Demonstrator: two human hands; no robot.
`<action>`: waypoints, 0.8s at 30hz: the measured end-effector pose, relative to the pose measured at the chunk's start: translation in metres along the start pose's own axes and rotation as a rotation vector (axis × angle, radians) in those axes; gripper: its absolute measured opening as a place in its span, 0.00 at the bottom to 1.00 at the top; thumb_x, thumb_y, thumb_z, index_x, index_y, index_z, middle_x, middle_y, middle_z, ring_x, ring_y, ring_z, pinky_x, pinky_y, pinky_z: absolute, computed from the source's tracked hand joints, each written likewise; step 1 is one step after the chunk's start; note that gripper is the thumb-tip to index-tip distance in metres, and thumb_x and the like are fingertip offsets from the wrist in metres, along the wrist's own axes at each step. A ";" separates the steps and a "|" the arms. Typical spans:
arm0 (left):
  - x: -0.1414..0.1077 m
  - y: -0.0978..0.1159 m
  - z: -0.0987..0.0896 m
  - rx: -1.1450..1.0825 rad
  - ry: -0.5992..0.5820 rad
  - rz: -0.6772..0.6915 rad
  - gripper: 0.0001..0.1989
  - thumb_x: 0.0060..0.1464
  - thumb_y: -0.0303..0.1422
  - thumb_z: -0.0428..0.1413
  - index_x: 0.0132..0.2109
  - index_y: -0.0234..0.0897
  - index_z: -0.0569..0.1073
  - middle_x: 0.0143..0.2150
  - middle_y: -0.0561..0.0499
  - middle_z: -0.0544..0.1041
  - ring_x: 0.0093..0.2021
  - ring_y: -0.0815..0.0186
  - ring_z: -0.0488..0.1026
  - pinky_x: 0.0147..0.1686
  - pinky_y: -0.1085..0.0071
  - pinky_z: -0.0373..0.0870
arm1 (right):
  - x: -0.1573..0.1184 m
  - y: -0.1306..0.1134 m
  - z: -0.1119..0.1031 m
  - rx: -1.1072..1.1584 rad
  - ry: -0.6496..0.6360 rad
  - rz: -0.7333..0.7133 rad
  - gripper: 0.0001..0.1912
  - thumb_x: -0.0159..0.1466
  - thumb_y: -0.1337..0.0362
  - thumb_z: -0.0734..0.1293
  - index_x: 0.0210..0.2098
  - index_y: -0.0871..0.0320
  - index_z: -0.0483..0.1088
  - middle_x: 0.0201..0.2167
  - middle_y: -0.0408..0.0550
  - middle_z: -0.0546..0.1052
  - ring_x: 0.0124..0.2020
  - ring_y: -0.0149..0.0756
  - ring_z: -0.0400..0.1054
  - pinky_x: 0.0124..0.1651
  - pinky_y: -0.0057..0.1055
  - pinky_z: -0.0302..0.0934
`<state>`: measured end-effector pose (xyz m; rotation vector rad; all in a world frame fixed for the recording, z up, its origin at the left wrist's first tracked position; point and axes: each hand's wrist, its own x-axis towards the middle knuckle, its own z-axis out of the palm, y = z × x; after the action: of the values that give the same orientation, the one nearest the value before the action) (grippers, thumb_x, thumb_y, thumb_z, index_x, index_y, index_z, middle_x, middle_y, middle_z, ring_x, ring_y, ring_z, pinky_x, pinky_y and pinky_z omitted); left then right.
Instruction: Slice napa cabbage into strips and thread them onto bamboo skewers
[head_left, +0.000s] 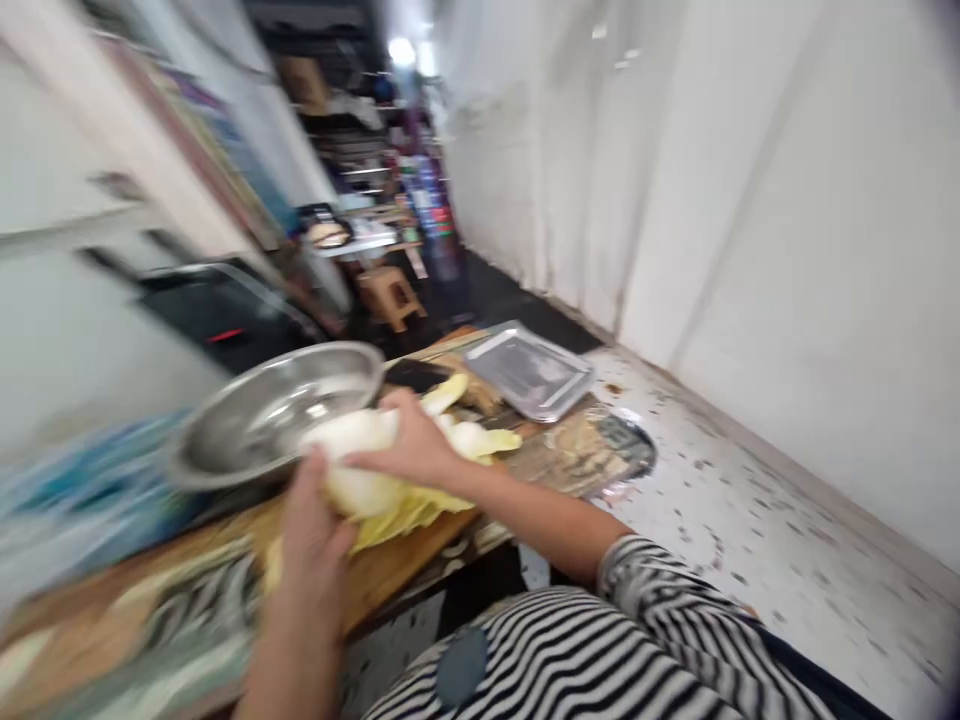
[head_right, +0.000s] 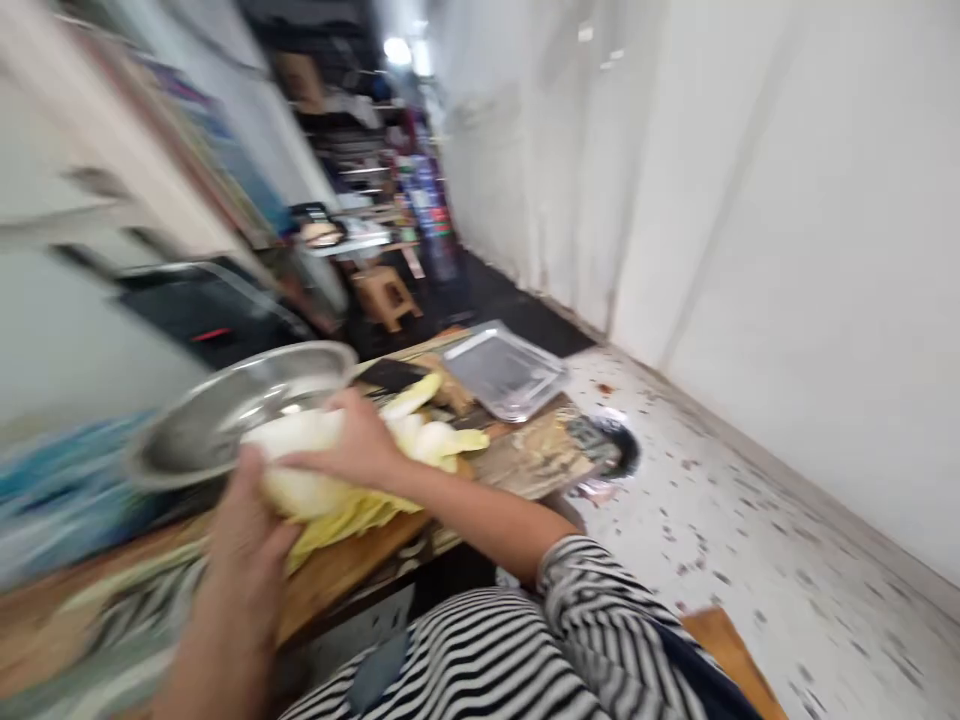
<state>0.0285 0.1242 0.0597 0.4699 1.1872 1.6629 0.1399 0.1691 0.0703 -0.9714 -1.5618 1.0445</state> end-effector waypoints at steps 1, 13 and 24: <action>0.002 0.000 0.000 -0.068 0.019 -0.001 0.11 0.65 0.39 0.54 0.47 0.41 0.76 0.36 0.57 0.84 0.44 0.64 0.81 0.50 0.67 0.79 | -0.001 -0.001 0.001 -0.006 -0.015 0.016 0.33 0.40 0.48 0.79 0.40 0.51 0.65 0.42 0.43 0.74 0.44 0.42 0.71 0.49 0.41 0.69; 0.022 0.004 -0.024 -0.518 -0.091 0.044 0.31 0.60 0.54 0.57 0.59 0.34 0.74 0.57 0.41 0.80 0.62 0.51 0.73 0.65 0.56 0.69 | 0.030 0.001 0.004 0.094 -0.019 -0.206 0.24 0.47 0.50 0.79 0.33 0.54 0.67 0.31 0.40 0.73 0.32 0.33 0.66 0.37 0.33 0.62; 0.032 0.035 -0.054 -0.727 0.132 0.252 0.29 0.67 0.54 0.47 0.60 0.38 0.74 0.51 0.44 0.82 0.54 0.56 0.78 0.59 0.56 0.73 | 0.062 0.035 -0.002 0.340 0.220 0.041 0.30 0.44 0.47 0.80 0.36 0.54 0.66 0.31 0.40 0.73 0.32 0.34 0.68 0.38 0.36 0.68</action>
<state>-0.0429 0.1253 0.0592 0.0474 0.5496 2.2194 0.1324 0.2383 0.0556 -0.8520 -1.1443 1.1458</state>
